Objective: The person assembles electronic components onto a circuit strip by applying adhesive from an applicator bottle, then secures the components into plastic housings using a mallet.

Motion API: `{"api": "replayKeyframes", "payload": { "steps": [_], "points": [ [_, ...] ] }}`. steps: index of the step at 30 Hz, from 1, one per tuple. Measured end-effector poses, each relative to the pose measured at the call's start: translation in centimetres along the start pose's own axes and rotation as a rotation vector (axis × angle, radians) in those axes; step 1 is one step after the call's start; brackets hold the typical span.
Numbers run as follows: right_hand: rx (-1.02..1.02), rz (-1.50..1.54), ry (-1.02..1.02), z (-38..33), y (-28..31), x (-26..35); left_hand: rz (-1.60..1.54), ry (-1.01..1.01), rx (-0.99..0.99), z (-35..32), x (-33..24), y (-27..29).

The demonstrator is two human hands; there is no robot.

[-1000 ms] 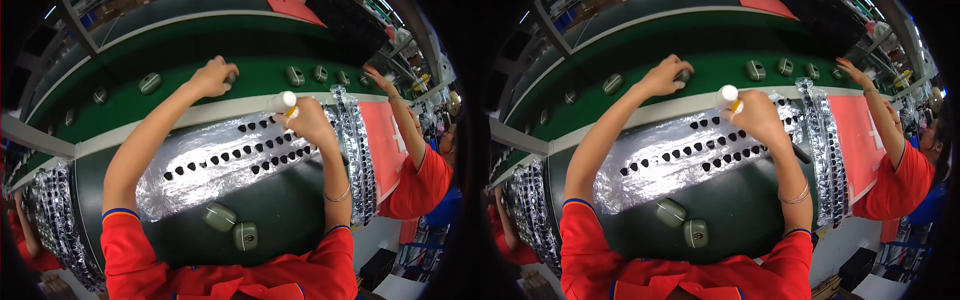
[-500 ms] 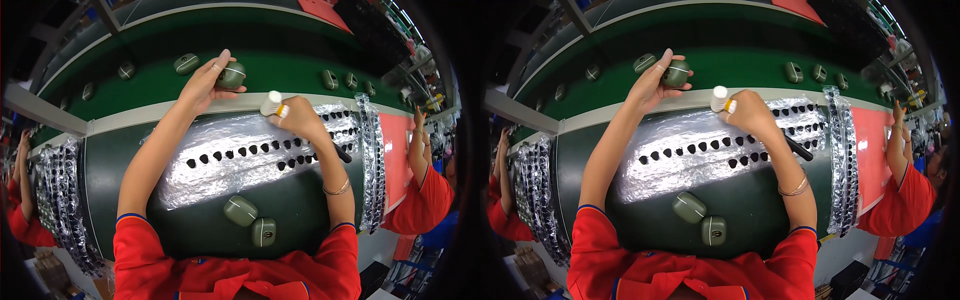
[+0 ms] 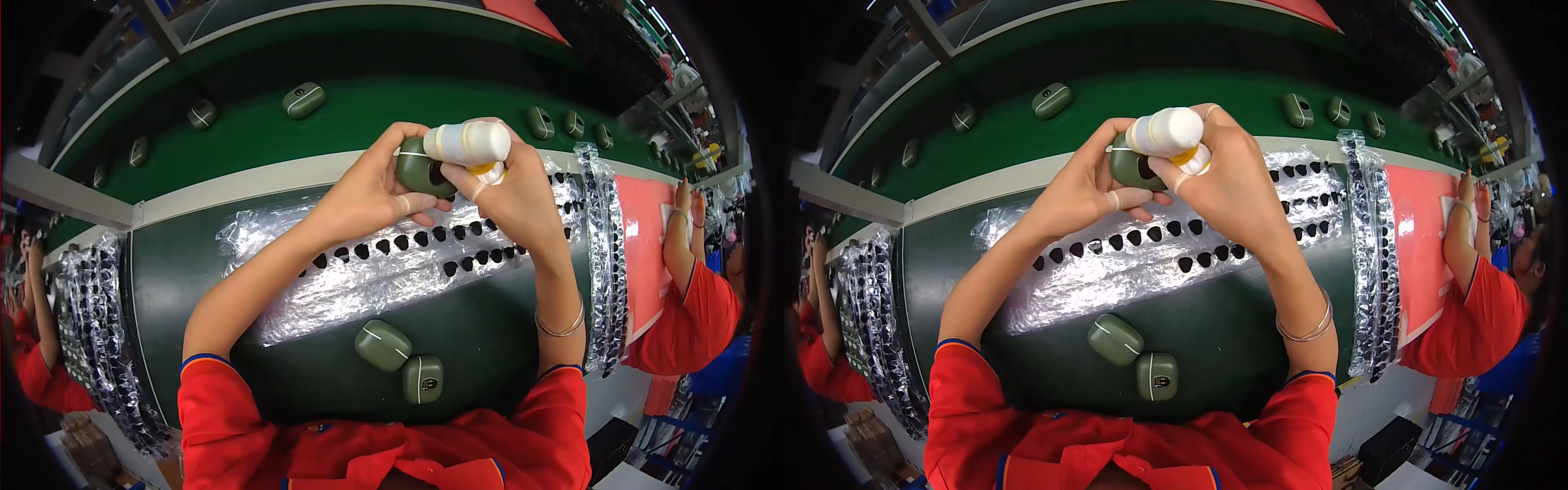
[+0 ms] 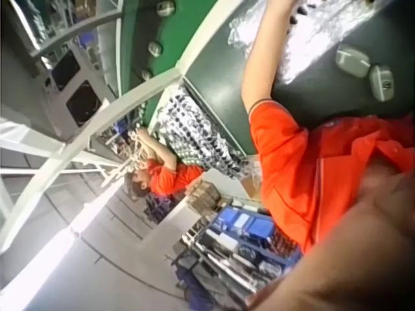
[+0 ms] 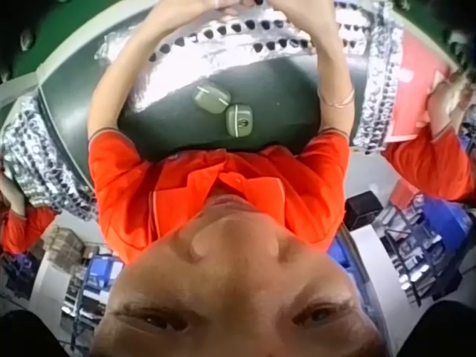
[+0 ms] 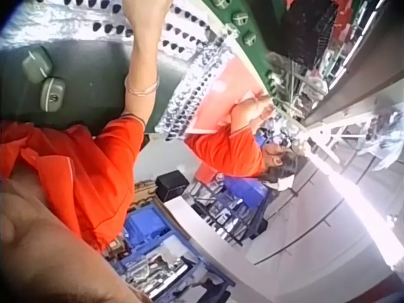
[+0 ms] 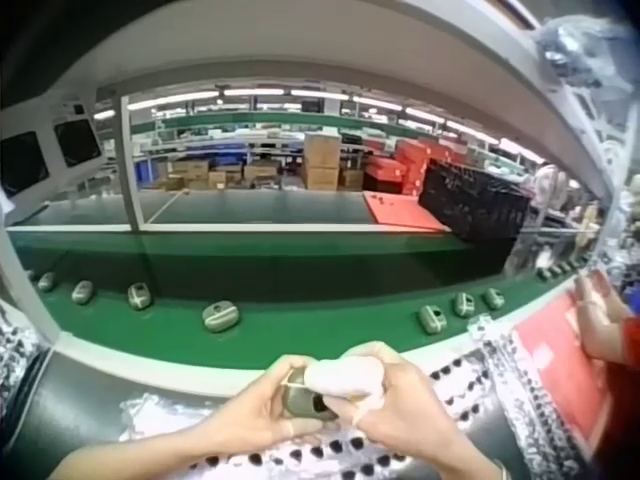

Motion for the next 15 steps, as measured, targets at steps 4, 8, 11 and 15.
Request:
{"api": "replayKeyframes", "payload": {
  "steps": [4,8,11,15],
  "points": [
    [0.1,0.05,-0.148,0.0,0.3,1.6,0.016,-0.037,-0.006,0.0,0.0,0.1],
    [0.093,0.012,-0.069,-0.2,-0.1,1.2,0.033,-0.065,0.03,-0.2,0.1,0.2],
    [0.02,-0.031,-0.126,-0.7,-0.6,1.6,0.031,-0.029,-0.053,-0.2,0.0,0.3],
    [-0.191,0.173,0.017,-1.0,-0.3,3.2,-0.005,-0.07,-0.052,-0.2,-0.3,0.7]
  ]
}}
Point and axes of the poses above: each hand's wrist, its own z-axis towards the middle knuckle, its own y-axis out of the back of the hand, x = y × z, the point moved 2 cm from there along z, towards the middle knuckle, and after that the axes turned 11 degrees about x, right-handed, at the moved point
